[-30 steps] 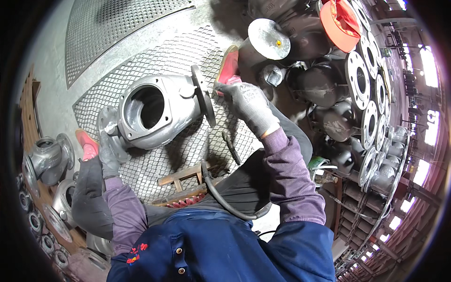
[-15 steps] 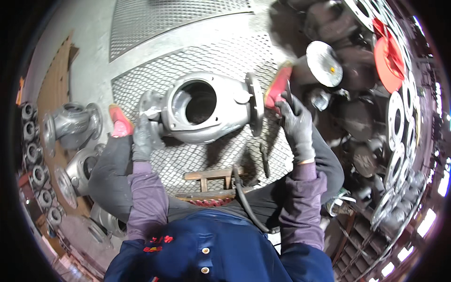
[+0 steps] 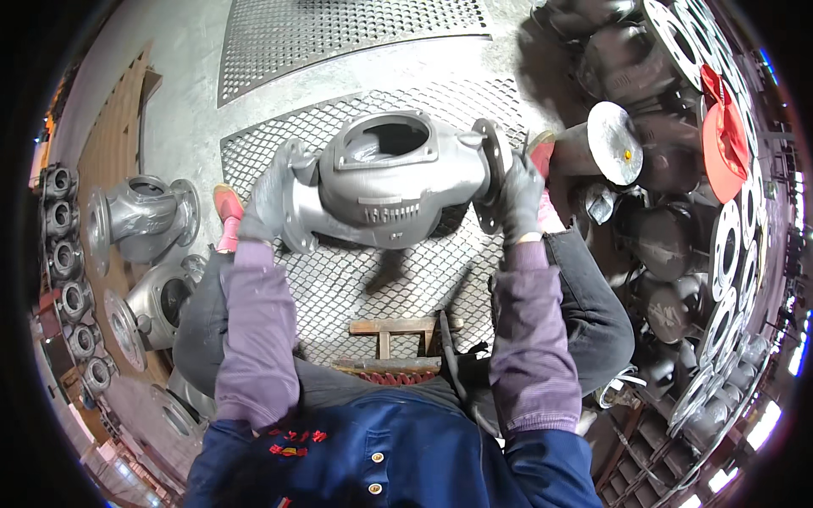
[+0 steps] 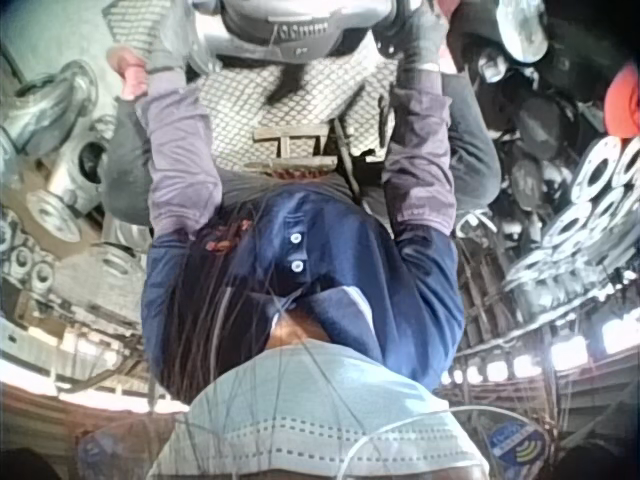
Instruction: The person marks a large industrial metal casting with a marker.
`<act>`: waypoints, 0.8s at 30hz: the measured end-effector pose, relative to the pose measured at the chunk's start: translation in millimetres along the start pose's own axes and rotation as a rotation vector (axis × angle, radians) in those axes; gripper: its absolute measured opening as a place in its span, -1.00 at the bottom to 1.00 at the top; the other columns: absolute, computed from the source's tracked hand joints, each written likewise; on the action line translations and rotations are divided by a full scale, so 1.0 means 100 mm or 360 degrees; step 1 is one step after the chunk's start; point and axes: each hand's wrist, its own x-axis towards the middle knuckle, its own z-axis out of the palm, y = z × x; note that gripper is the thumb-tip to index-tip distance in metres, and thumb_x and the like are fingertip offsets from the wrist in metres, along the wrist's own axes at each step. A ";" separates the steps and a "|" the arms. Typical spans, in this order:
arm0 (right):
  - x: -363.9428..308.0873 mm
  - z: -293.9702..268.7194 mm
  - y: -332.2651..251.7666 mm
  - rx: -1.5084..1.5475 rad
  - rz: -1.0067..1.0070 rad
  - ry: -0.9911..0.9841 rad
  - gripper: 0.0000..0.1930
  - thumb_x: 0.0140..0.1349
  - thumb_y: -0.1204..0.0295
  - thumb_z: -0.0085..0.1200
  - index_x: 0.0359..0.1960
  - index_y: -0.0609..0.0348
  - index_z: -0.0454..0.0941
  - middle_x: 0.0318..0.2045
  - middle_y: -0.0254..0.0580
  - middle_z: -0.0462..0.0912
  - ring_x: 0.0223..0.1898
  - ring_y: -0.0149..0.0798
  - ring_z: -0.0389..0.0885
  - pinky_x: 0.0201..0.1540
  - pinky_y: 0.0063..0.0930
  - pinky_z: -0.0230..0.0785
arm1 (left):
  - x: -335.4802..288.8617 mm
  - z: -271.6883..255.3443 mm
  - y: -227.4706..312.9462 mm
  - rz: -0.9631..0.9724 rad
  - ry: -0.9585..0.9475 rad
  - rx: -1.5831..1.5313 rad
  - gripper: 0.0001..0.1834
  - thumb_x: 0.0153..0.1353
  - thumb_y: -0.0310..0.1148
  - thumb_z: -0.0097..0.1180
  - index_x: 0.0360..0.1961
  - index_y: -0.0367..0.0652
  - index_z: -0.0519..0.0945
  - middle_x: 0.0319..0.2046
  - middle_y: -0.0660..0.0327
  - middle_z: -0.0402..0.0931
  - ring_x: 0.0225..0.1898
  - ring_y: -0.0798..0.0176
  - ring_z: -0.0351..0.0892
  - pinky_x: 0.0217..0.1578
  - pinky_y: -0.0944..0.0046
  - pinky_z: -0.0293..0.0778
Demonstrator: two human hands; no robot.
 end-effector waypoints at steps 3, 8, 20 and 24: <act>0.43 -0.12 -0.01 -0.0651 -0.0216 -0.0184 -0.48 0.13 0.27 0.18 0.14 0.16 0.43 0.00 -0.11 0.60 0.06 -0.16 0.56 0.15 -0.35 0.40 | 0.38 -0.06 0.02 -0.0343 -0.0030 -0.1007 -0.42 0.42 0.08 -0.10 0.23 -0.14 0.43 0.01 0.22 0.56 -0.06 0.18 0.57 -0.01 0.23 0.51; 0.70 0.06 0.05 -0.0722 -0.0297 0.0183 -0.69 0.41 0.43 -0.11 0.10 0.27 0.50 0.02 -0.18 0.59 0.04 -0.28 0.55 0.15 -0.48 0.37 | 0.97 -0.22 -0.11 -0.0497 -0.0021 -0.1303 -0.44 0.42 0.09 -0.10 0.21 -0.10 0.46 0.04 0.19 0.53 0.01 0.15 0.52 0.08 0.20 0.45; 0.34 0.20 0.11 -0.0419 -0.0502 0.0429 -0.69 0.34 0.47 -0.06 0.06 0.30 0.53 -0.05 -0.12 0.64 -0.06 -0.19 0.62 0.02 -0.42 0.46 | -0.07 0.05 -0.10 0.0650 -0.0613 -0.1095 -0.43 0.47 -0.10 -0.23 0.36 -0.23 0.22 0.07 0.13 0.40 0.04 0.24 0.45 0.03 0.25 0.45; 0.24 0.24 0.22 -0.0509 -0.0497 0.0483 -0.49 0.10 0.44 0.13 0.15 0.24 0.44 0.06 0.08 0.54 0.10 0.15 0.49 0.14 -0.14 0.39 | 0.00 0.23 -0.27 -0.0425 0.0558 -0.1178 -0.32 0.44 0.15 -0.26 0.33 -0.19 0.25 -0.25 0.23 0.49 -0.50 0.35 0.48 -0.62 0.42 0.41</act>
